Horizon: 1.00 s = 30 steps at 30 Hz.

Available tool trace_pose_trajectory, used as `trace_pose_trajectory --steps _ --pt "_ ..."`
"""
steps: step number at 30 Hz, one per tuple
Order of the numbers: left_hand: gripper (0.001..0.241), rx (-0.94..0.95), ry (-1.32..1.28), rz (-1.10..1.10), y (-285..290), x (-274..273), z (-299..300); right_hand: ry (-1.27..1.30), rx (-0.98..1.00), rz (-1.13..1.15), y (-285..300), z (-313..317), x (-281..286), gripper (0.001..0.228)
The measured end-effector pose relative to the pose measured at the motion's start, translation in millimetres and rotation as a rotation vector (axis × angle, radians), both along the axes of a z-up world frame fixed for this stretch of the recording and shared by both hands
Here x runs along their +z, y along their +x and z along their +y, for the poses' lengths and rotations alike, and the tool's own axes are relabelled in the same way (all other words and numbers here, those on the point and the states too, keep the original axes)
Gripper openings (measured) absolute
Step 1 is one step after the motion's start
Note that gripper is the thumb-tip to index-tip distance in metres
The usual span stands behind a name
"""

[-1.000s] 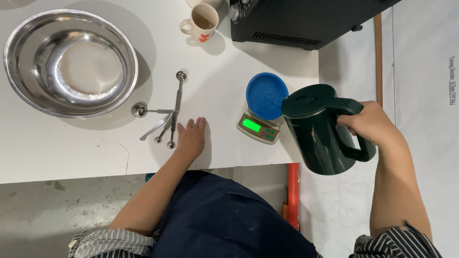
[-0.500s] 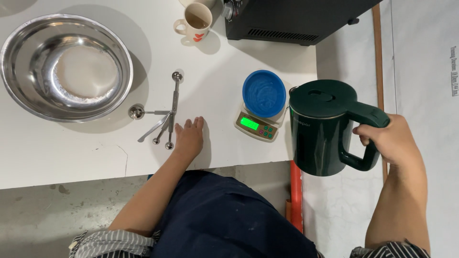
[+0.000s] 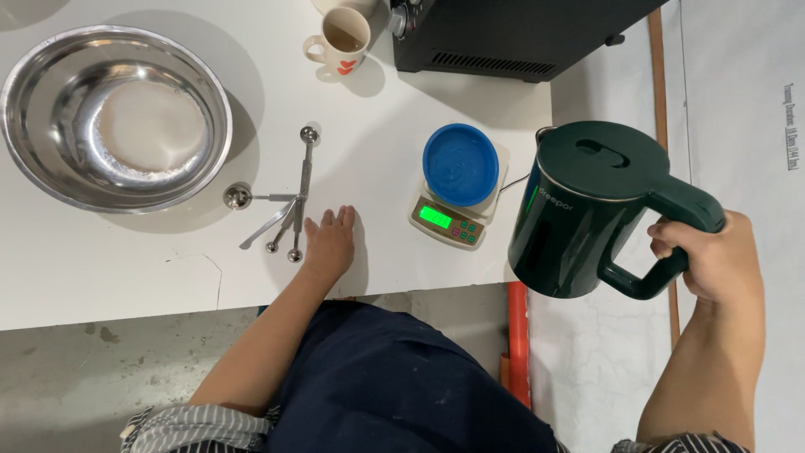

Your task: Measuring water into a bowl using a digital scale after filling an electric kettle from a dispenser.

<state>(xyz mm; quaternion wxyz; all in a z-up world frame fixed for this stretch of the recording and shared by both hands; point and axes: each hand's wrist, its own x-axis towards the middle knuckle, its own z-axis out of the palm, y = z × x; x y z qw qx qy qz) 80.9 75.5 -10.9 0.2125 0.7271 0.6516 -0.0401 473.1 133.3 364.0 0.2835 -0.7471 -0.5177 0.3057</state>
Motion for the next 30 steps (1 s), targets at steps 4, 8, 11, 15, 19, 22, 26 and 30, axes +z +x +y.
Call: trace_pose_trajectory --steps 4,8,11,15,19,22,26,30 --pt "0.07 0.018 0.012 -0.009 -0.2 4.4 -0.5 -0.101 -0.017 -0.219 -10.1 5.8 3.4 0.004" --pt "0.07 0.02 0.007 -0.017 0.7 5.4 -0.9 -0.173 0.056 -0.331 -21.8 20.2 -0.6 0.007" --pt "0.071 0.028 0.013 -0.021 1.3 2.1 -0.8 -0.192 0.195 -0.416 -36.2 33.9 -5.9 0.016" --pt "0.073 0.024 0.023 -0.009 2.3 -5.6 -2.2 -0.297 0.232 -0.479 -50.8 49.6 -16.9 0.02" --pt "0.074 0.024 0.012 -0.002 2.7 2.7 -4.2 -0.367 0.264 -0.475 -58.7 60.7 -27.6 0.019" --pt "0.075 0.019 -0.005 0.009 2.0 10.4 -5.6 -0.405 0.269 -0.554 -63.4 65.6 -31.8 0.018" --pt "0.076 0.026 -0.004 0.005 2.3 8.9 -4.1 -0.424 0.245 -0.571 -71.7 67.9 -32.2 0.02" --pt "0.076 0.032 0.005 -0.003 2.9 7.2 -3.9 -0.453 0.243 -0.602 -77.0 69.1 -31.1 0.023"
